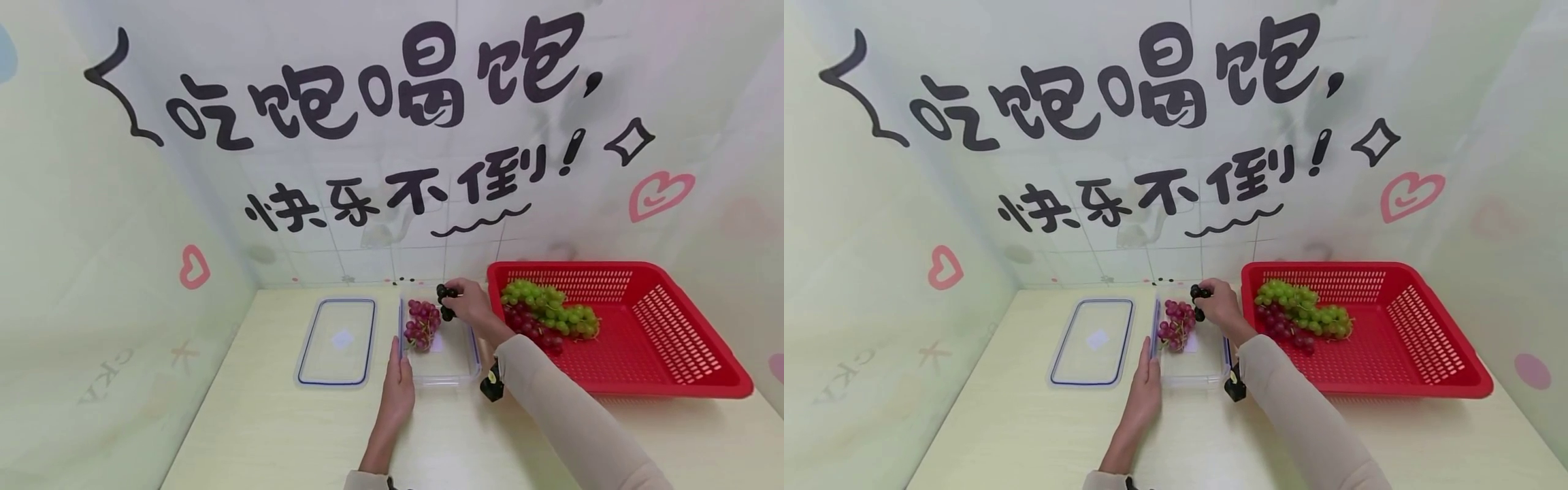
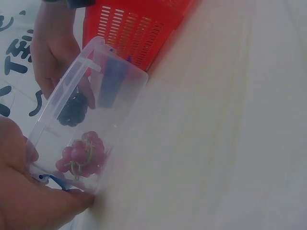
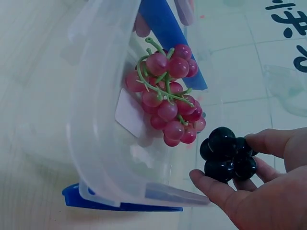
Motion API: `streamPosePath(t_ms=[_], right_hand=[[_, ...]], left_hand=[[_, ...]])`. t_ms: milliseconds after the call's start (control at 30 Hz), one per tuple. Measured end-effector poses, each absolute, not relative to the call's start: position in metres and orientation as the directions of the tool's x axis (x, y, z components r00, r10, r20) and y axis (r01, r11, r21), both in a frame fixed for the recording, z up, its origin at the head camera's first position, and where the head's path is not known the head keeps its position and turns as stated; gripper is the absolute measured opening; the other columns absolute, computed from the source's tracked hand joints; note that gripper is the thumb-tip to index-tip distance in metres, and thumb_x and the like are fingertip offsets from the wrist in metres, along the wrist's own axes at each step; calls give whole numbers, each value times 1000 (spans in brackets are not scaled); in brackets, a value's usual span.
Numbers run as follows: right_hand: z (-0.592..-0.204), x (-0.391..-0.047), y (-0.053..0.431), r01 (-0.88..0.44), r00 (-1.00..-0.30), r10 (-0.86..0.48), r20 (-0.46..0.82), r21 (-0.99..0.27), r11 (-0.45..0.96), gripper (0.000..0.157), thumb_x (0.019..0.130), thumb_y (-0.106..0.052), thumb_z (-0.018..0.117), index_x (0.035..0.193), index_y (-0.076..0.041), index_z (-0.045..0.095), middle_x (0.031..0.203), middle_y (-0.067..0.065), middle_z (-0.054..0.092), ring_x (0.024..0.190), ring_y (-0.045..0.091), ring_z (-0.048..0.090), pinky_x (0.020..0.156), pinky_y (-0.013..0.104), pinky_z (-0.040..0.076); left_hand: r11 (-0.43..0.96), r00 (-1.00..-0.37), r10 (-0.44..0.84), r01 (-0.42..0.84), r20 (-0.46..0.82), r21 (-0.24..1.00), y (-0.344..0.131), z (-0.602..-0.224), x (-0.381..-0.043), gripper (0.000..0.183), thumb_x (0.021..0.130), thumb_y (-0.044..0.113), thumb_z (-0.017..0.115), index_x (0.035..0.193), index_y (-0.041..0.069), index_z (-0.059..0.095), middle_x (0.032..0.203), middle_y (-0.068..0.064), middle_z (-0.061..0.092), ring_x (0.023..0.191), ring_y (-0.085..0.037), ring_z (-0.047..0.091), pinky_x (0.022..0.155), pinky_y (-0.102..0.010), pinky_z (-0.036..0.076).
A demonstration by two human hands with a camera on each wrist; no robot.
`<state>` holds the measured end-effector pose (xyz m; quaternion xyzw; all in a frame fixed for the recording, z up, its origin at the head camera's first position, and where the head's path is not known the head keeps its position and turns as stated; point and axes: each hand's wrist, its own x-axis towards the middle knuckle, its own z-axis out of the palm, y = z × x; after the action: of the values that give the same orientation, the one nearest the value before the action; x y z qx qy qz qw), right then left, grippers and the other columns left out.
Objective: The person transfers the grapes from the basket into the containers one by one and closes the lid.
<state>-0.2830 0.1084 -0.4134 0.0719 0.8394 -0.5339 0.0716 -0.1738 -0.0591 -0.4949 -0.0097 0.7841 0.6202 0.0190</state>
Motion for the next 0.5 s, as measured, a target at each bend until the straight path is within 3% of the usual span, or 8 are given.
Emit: streamPosePath(t_ms=[500], right_hand=[[-420, -284, 100, 216, -975, 52, -215, -875, 433, 37, 98, -4, 58, 135, -2, 54, 140, 23, 53, 121, 37, 55, 103, 48, 50]], left_hand=[[232, -999, 11, -37, -41, 972, -60, -494, -173, 53, 110, 15, 24, 159, 4, 8, 163, -25, 12, 150, -42, 13, 122, -56, 13]])
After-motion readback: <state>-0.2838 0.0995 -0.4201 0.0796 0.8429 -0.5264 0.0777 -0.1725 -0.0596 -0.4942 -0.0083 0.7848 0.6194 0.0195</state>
